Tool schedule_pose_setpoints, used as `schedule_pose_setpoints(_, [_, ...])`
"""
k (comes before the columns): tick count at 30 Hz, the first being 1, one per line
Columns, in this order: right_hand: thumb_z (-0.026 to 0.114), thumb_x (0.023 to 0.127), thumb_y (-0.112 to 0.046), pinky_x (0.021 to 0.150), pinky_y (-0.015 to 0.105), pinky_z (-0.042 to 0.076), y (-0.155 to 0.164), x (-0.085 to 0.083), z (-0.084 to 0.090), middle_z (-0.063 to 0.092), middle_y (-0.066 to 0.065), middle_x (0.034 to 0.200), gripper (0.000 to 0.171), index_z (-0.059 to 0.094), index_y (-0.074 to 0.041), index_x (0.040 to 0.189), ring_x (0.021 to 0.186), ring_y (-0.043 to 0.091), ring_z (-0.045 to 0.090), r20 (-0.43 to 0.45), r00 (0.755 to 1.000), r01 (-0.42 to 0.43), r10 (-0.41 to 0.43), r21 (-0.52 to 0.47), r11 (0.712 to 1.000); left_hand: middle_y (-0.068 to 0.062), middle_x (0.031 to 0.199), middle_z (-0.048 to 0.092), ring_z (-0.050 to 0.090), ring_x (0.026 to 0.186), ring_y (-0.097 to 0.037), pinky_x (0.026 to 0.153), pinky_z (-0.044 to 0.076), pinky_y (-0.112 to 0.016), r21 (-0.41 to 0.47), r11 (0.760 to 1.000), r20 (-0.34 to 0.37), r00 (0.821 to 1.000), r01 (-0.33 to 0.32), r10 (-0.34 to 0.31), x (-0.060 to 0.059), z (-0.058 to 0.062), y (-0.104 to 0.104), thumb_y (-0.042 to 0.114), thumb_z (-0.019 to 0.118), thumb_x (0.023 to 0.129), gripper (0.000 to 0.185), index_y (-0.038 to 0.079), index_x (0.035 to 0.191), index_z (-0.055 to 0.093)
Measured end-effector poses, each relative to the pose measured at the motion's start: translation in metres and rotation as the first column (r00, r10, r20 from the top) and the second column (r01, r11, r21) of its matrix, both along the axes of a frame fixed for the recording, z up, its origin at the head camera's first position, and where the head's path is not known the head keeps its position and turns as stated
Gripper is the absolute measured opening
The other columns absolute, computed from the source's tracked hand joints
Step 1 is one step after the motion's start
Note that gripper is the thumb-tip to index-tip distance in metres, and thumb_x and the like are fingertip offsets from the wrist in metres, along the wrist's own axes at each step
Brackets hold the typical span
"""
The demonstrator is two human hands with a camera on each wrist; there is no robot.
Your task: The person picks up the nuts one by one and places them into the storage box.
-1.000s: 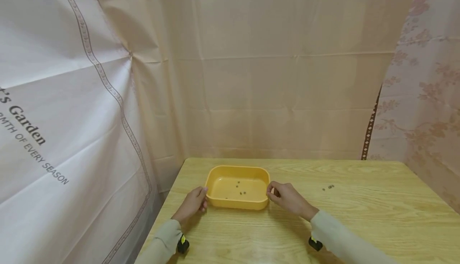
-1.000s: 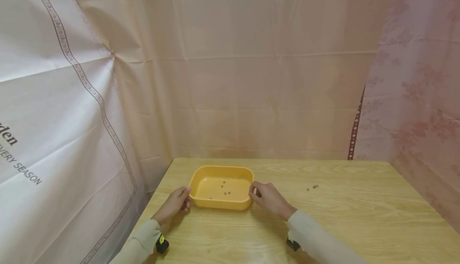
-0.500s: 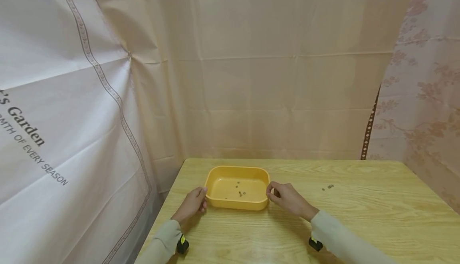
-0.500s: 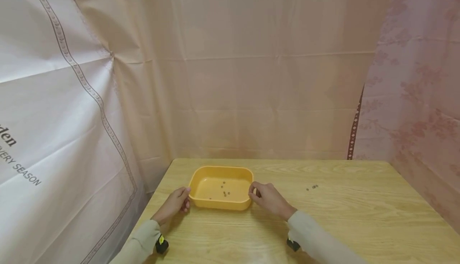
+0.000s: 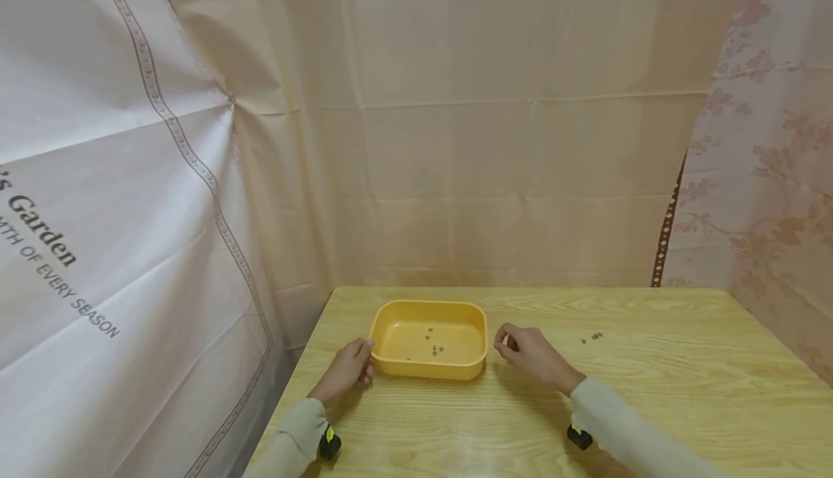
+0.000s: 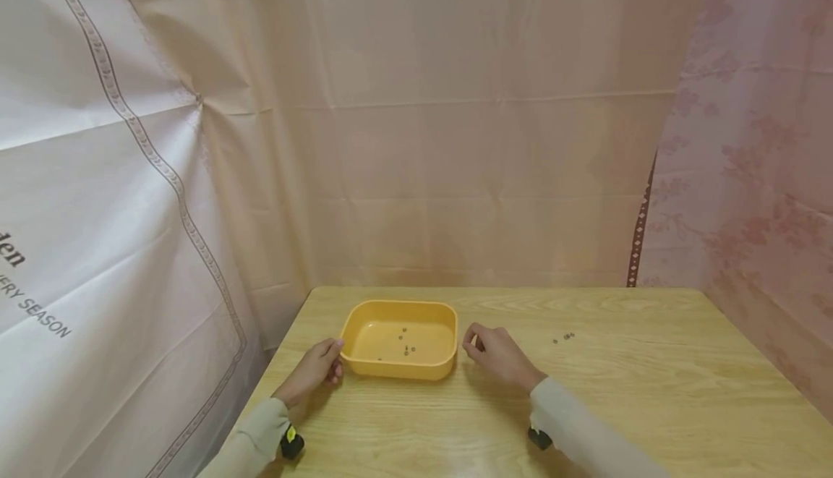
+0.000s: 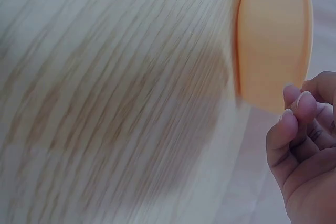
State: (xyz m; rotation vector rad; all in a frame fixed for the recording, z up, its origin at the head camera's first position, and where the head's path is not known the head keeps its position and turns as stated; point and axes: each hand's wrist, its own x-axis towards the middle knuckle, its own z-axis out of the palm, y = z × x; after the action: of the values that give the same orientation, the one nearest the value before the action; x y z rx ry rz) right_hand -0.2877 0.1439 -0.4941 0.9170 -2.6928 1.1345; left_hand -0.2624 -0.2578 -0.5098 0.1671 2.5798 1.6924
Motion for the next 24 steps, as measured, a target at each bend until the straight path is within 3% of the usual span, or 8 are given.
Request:
schedule_pose_setpoints(13, [0.063,0.104,-0.013,0.047,0.024,0.040,0.033,-0.012,-0.014,0.058,-0.002,0.065,0.005,0.064,-0.007,0.104,0.051,0.006,0.045,0.008,0.994,0.111,-0.111,0.040,0.993,-0.005,0.074,0.057,0.053,0.061,-0.014,0.056,0.049,-0.024,-0.003,1.000,0.020,1.000,-0.013,0.013,0.001,0.000,0.000,0.032,0.040,0.114,0.037,0.002,0.097,0.055])
schedule_pose_setpoints(24, [0.064,0.104,-0.015,0.046,0.024,0.040,0.052,-0.020,-0.022,0.057,-0.005,0.063,0.005,0.064,-0.010,0.103,0.049,0.006,0.046,-0.012,0.987,0.159,-0.158,0.069,0.985,-0.005,0.073,0.057,0.053,0.060,-0.014,0.055,0.049,-0.024,-0.006,1.000,0.005,1.000,-0.008,0.008,0.002,0.000,0.001,0.032,0.041,0.114,0.038,0.002,0.096,0.054])
